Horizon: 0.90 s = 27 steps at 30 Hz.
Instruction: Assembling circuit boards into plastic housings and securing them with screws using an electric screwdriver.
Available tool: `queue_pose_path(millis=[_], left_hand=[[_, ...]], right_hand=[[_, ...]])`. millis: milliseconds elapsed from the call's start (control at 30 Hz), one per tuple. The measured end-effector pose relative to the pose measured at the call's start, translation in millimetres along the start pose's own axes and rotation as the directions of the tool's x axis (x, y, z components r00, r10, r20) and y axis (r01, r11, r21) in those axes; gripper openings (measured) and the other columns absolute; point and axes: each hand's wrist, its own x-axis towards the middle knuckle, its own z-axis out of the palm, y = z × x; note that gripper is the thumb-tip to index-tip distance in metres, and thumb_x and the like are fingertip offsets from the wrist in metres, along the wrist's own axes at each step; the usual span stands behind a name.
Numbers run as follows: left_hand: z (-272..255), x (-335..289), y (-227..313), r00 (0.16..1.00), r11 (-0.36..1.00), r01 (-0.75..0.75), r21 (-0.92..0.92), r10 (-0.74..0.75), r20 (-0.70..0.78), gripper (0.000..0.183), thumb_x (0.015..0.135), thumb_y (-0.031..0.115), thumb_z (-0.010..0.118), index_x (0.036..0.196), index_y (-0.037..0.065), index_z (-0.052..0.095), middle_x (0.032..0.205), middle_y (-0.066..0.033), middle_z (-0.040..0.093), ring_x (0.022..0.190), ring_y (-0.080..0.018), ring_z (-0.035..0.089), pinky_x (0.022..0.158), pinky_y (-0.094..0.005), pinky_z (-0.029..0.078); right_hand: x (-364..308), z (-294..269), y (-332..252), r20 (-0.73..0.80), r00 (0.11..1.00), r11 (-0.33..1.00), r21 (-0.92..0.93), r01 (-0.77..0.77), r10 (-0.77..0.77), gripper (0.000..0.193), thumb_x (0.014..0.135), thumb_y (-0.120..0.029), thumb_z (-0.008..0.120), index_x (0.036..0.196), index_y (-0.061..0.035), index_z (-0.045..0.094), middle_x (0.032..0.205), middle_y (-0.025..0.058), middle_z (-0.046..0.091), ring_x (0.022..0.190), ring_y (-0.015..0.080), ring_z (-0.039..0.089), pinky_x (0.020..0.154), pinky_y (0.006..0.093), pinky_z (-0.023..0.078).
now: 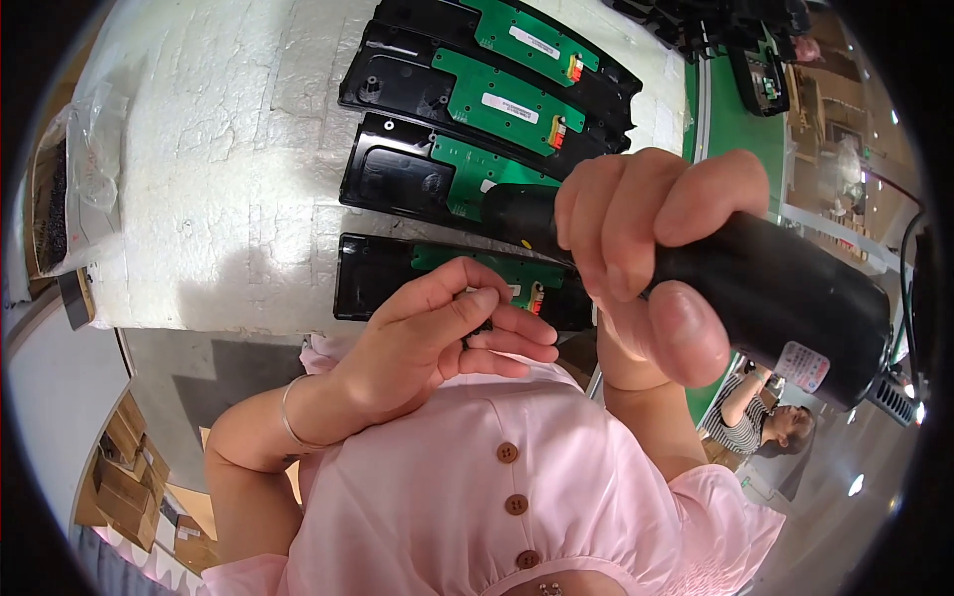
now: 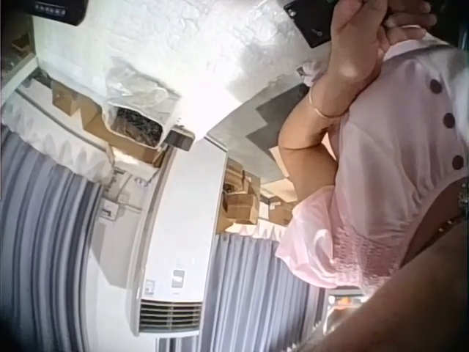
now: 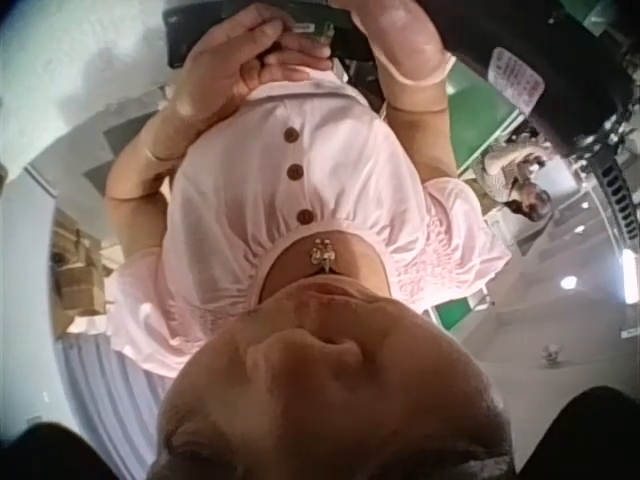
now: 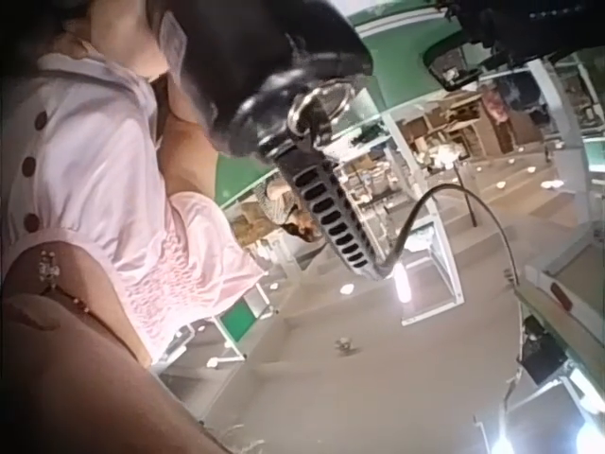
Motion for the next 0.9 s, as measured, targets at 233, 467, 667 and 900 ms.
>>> queue_pose_path(millis=[233, 467, 667, 900], left_hand=[[2.8, -3.4, 1.8, 0.999, 0.998, 0.005, 0.066, -0.002, -0.053, 0.016, 0.093, 0.02, 0.035, 0.096, 0.004, 0.04, 0.098, -0.0187, 0.057, 0.092, -0.0242, 0.058, 0.077, -0.0326, 0.049], [-7.1, -4.5, -5.3, 0.994, 0.993, -0.096, 0.064, 0.099, -0.036, 0.013, 0.088, 0.012, 0.047, 0.091, 0.001, 0.053, 0.088, -0.0102, 0.059, 0.079, -0.016, 0.058, 0.07, -0.0269, 0.048], [-7.6, -5.8, -5.6, 0.996, 0.996, -0.078, 0.051, 0.08, -0.037, 0.02, 0.087, 0.01, 0.049, 0.103, -0.001, 0.056, 0.091, -0.01, 0.06, 0.083, -0.0143, 0.058, 0.074, -0.0259, 0.047], [-6.7, -11.5, 2.9, 1.0, 1.0, -0.013, -0.004, 0.013, -0.012, 0.028, 0.09, 0.019, 0.044, 0.107, -0.001, 0.054, 0.084, -0.0088, 0.06, 0.074, -0.0121, 0.055, 0.069, -0.0253, 0.045]], right_hand=[[3.3, 9.6, -2.3, 0.029, 0.997, 0.996, -0.056, -0.071, 0.073, 0.028, 0.07, -0.016, 0.061, 0.083, -0.0097, 0.038, 0.059, -0.0007, 0.044, 0.05, 0.0113, 0.041, 0.05, 0.0263, 0.034], [0.6, 5.1, -3.0, -0.01, 0.999, 0.998, -0.057, -0.032, 0.032, 0.029, 0.069, -0.02, 0.059, 0.088, -0.0097, 0.04, 0.058, -0.0016, 0.044, 0.048, 0.0108, 0.041, 0.049, 0.026, 0.034], [3.4, 4.4, 0.6, 0.147, 0.987, 0.998, 0.042, 0.056, -0.062, 0.032, 0.071, -0.022, 0.058, 0.093, -0.0099, 0.04, 0.06, -0.0027, 0.045, 0.049, 0.0101, 0.041, 0.05, 0.0255, 0.034], [7.5, 16.0, 8.8, 0.003, 1.0, 1.0, 0.006, 0.013, -0.013, 0.034, 0.072, -0.022, 0.059, 0.097, -0.0073, 0.042, 0.061, -0.0009, 0.044, 0.05, 0.0113, 0.04, 0.054, 0.0272, 0.035]])
